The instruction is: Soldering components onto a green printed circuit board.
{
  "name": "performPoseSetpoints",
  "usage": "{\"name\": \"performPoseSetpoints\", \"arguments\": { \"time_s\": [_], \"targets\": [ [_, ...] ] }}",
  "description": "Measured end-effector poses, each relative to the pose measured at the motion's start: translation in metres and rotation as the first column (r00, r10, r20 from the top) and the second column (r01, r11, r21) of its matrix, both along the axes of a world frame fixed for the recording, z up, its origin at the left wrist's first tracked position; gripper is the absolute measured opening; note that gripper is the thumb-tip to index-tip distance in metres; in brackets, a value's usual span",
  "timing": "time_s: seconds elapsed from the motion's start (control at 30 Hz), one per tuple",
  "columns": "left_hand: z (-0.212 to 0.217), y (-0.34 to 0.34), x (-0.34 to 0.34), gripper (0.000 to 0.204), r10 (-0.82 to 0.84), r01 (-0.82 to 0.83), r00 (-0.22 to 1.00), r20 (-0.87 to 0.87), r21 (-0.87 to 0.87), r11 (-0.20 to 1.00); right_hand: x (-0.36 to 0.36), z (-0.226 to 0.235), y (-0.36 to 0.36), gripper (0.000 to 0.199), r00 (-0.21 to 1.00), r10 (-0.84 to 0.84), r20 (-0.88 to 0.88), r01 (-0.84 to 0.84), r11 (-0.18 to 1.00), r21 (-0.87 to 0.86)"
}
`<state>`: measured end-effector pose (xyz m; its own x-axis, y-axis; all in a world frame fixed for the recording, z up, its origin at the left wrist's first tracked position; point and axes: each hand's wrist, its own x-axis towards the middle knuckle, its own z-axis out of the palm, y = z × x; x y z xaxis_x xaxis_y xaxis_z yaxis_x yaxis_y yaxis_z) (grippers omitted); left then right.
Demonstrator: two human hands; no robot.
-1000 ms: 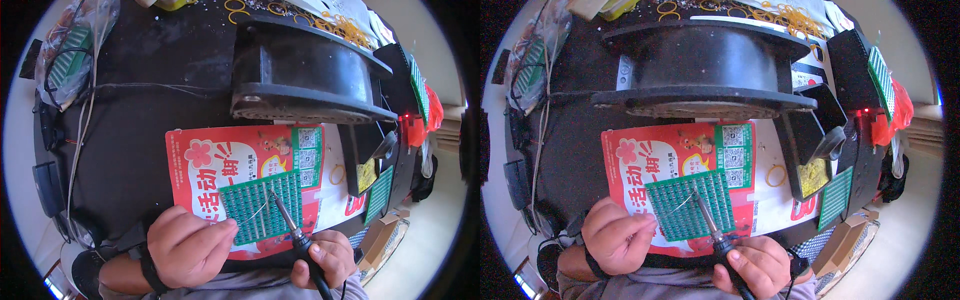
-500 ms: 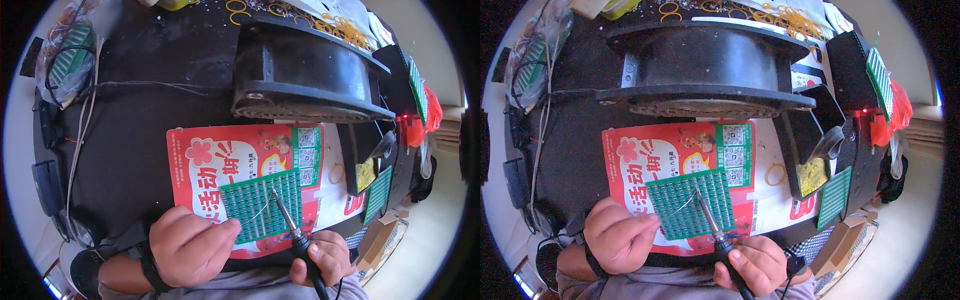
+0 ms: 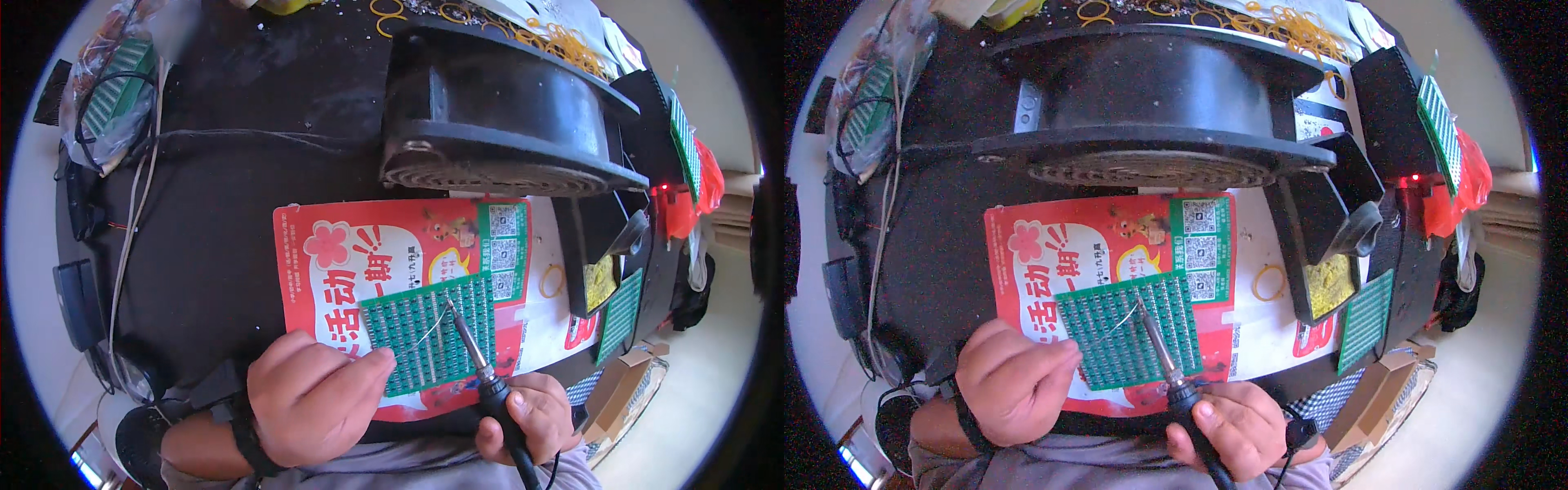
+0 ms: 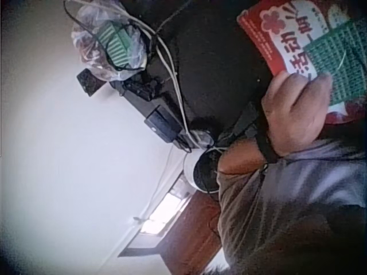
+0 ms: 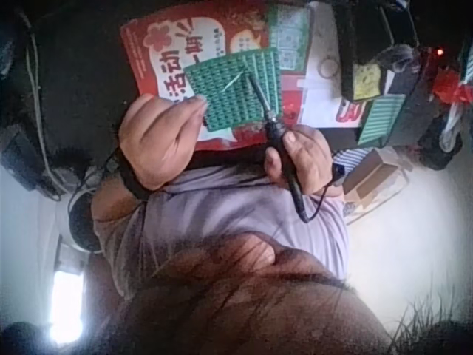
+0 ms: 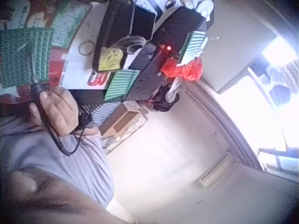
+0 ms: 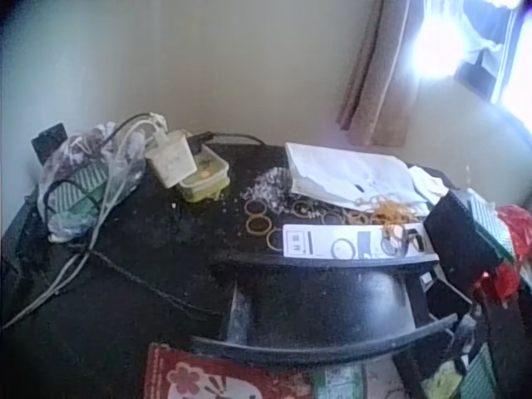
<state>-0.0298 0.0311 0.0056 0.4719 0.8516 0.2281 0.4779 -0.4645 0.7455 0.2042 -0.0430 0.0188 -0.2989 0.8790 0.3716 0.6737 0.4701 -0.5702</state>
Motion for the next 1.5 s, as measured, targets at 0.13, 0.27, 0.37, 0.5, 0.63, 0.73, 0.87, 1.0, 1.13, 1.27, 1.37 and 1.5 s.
{"name": "performPoseSetpoints", "arguments": {
  "time_s": [0.13, 0.27, 0.37, 0.5, 0.63, 0.73, 0.87, 1.0, 1.13, 1.27, 1.37, 1.5],
  "targets": [
    [0.001, -0.001, -0.002, 0.024, -0.005, 0.005, 1.0, -0.028, 0.003, 1.0, -0.002, 0.0, 0.001, 0.039, 1.0, -0.023, 0.002, 0.023, 1.0, 0.009],
    [0.0, -0.001, -0.003, 0.024, -0.02, 0.02, 0.999, -0.032, 0.005, 1.0, -0.001, 0.0, -0.001, 0.039, 1.0, -0.012, -0.01, 0.012, 1.0, -0.001],
    [0.0, 0.0, -0.002, 0.024, -0.028, 0.028, 0.999, -0.031, 0.01, 1.0, 0.0, -0.001, -0.001, 0.038, 1.0, -0.006, -0.019, 0.007, 1.0, 0.023],
    [-0.001, -0.002, -0.003, 0.024, -0.013, 0.014, 1.0, -0.027, 0.027, 1.0, -0.002, -0.001, 0.0, 0.036, 1.0, -0.013, -0.006, 0.013, 0.999, 0.042],
    [0.001, -0.001, 0.0, 0.024, -0.021, 0.021, 0.999, -0.049, 0.008, 1.0, -0.011, 0.006, 0.006, 0.034, 0.997, -0.05, 0.05, 0.047, 0.997, 0.065],
    [0.001, -0.003, 0.0, 0.023, 0.011, -0.011, 0.999, -0.041, 0.019, 1.0, -0.001, -0.003, -0.005, 0.034, 1.0, -0.018, 0.007, 0.017, 0.996, 0.083],
    [-0.001, -0.004, 0.001, 0.022, 0.048, -0.048, 0.999, -0.003, 0.009, 0.999, -0.001, -0.006, -0.007, 0.032, 0.999, -0.031, -0.019, 0.032, 0.996, 0.085],
    [0.01, -0.003, -0.004, 0.023, 0.075, -0.077, 0.997, -0.015, -0.102, 0.992, 0.0, -0.001, -0.005, 0.032, 1.0, -0.006, 0.016, 0.005, 0.998, 0.056],
    [0.015, -0.001, -0.005, 0.023, 0.036, -0.038, 0.998, -0.054, -0.049, 0.998, -0.001, -0.004, -0.008, 0.033, 1.0, -0.023, 0.003, 0.023, 0.997, 0.077],
    [0.008, -0.003, -0.003, 0.023, 0.025, -0.025, 0.999, -0.022, -0.025, 0.999, -0.001, -0.009, -0.005, 0.03, 0.998, -0.004, -0.063, 0.012, 0.991, 0.132],
    [0.005, -0.004, -0.002, 0.023, 0.027, -0.027, 1.0, -0.013, -0.015, 1.0, -0.002, -0.01, -0.003, 0.029, 0.995, 0.001, -0.1, 0.016, 0.986, 0.167],
    [0.005, -0.004, -0.001, 0.023, 0.016, -0.017, 0.999, -0.028, -0.017, 1.0, -0.001, -0.011, -0.004, 0.029, 0.993, 0.007, -0.115, 0.013, 0.985, 0.173]
  ]
}}
